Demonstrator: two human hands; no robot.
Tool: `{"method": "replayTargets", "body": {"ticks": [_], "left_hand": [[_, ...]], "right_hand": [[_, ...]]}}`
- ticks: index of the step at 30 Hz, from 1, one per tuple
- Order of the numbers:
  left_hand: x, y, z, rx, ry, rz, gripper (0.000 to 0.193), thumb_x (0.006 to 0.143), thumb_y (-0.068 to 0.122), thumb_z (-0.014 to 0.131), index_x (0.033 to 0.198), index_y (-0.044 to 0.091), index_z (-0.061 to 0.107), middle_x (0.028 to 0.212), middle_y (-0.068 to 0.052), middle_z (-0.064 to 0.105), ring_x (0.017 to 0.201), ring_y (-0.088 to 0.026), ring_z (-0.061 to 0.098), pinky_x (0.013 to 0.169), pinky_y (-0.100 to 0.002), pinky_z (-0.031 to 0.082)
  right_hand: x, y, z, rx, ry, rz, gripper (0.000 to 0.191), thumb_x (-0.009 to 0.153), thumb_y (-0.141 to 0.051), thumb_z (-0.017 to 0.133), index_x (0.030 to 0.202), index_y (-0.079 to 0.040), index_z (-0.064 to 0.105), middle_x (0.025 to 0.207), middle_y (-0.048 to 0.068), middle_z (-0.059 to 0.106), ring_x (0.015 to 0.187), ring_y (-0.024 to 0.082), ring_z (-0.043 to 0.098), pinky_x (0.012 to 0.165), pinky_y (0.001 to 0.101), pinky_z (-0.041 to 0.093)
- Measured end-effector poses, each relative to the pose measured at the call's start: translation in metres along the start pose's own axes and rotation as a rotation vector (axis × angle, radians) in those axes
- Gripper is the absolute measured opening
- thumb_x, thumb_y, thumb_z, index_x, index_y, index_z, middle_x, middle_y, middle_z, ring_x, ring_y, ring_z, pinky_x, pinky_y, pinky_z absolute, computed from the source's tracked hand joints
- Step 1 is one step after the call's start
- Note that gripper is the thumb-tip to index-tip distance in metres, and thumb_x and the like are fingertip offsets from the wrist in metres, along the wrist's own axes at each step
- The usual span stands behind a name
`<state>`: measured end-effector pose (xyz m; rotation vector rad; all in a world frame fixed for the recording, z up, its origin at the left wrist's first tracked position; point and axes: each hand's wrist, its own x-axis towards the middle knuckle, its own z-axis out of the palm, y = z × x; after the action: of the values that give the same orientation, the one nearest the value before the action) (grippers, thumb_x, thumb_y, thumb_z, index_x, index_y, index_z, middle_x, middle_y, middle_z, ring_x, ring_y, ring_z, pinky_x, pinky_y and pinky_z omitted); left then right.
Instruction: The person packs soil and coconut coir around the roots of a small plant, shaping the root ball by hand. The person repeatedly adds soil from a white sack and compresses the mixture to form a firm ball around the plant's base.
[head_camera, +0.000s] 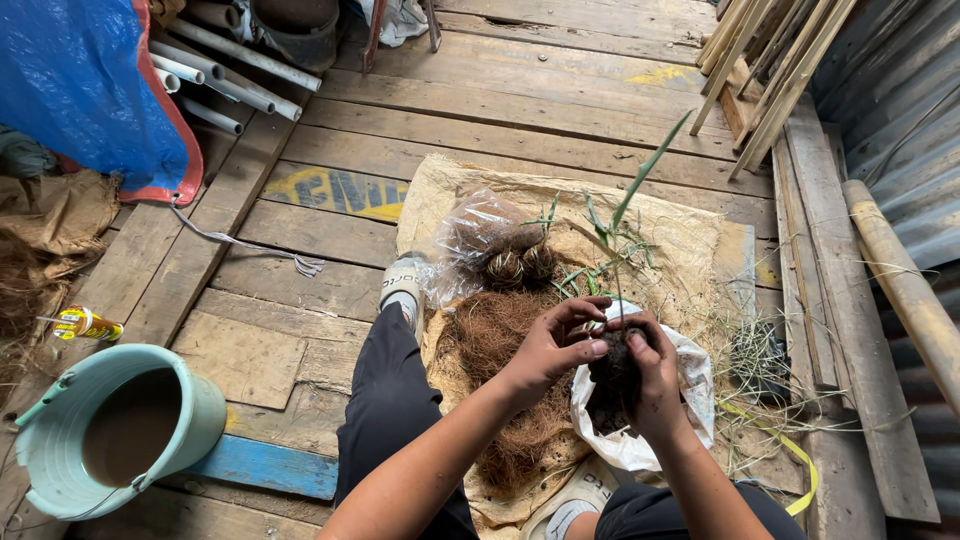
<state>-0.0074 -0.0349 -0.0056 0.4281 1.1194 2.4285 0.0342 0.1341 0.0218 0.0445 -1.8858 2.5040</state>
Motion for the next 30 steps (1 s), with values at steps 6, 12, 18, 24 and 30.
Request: {"method": "replayTargets", "body": {"ticks": [6, 12, 18, 24, 30], "left_hand": [[-0.003, -0.004, -0.001, -0.019, 0.040, -0.065, 0.060, 0.079, 0.027, 0.086, 0.127, 0.010, 0.055, 0.145, -0.010, 0.055, 0.133, -0.024, 0.054, 0.111, -0.041, 0.049], [-0.003, -0.007, 0.001, 0.026, 0.038, -0.044, 0.071, 0.082, 0.034, 0.085, 0.139, 0.008, 0.051, 0.142, -0.012, 0.057, 0.133, -0.024, 0.054, 0.114, -0.041, 0.046], [-0.005, -0.017, 0.017, 0.177, 0.159, 0.075, 0.093, 0.093, 0.083, 0.032, 0.154, 0.013, 0.037, 0.147, -0.021, 0.052, 0.139, -0.035, 0.050, 0.117, -0.050, 0.040], [-0.001, -0.017, 0.027, 0.020, 0.238, 0.211, 0.104, 0.093, 0.083, 0.019, 0.161, 0.006, 0.027, 0.169, -0.018, 0.031, 0.158, -0.033, 0.026, 0.128, -0.046, 0.019], [-0.006, -0.027, 0.026, -0.194, 0.196, 0.095, 0.103, 0.087, 0.083, 0.019, 0.161, 0.012, 0.026, 0.167, -0.013, 0.033, 0.155, -0.030, 0.033, 0.126, -0.046, 0.029]], "right_hand": [[0.003, 0.010, -0.009, -0.207, -0.046, -0.154, 0.035, 0.099, -0.030, 0.056, 0.112, 0.002, 0.061, 0.106, 0.011, 0.064, 0.099, 0.017, 0.061, 0.089, 0.0299, 0.051], [0.002, 0.006, -0.010, -0.162, -0.024, -0.131, 0.036, 0.099, -0.032, 0.057, 0.114, 0.001, 0.059, 0.110, 0.010, 0.062, 0.101, 0.017, 0.060, 0.089, 0.0298, 0.051], [-0.001, 0.024, 0.009, -0.223, 0.034, -0.019, 0.043, 0.090, -0.045, 0.057, 0.108, -0.006, 0.060, 0.102, 0.009, 0.065, 0.088, 0.020, 0.071, 0.073, 0.0353, 0.063], [-0.010, 0.037, 0.029, -0.653, 0.073, -0.285, 0.052, 0.098, -0.055, 0.056, 0.115, -0.007, 0.064, 0.108, 0.012, 0.067, 0.101, 0.027, 0.070, 0.092, 0.0383, 0.055], [-0.001, 0.035, 0.034, -0.785, 0.258, -0.456, 0.062, 0.109, -0.054, 0.029, 0.135, -0.002, 0.050, 0.148, 0.023, 0.040, 0.147, 0.036, 0.031, 0.121, 0.0527, 0.023]]}}
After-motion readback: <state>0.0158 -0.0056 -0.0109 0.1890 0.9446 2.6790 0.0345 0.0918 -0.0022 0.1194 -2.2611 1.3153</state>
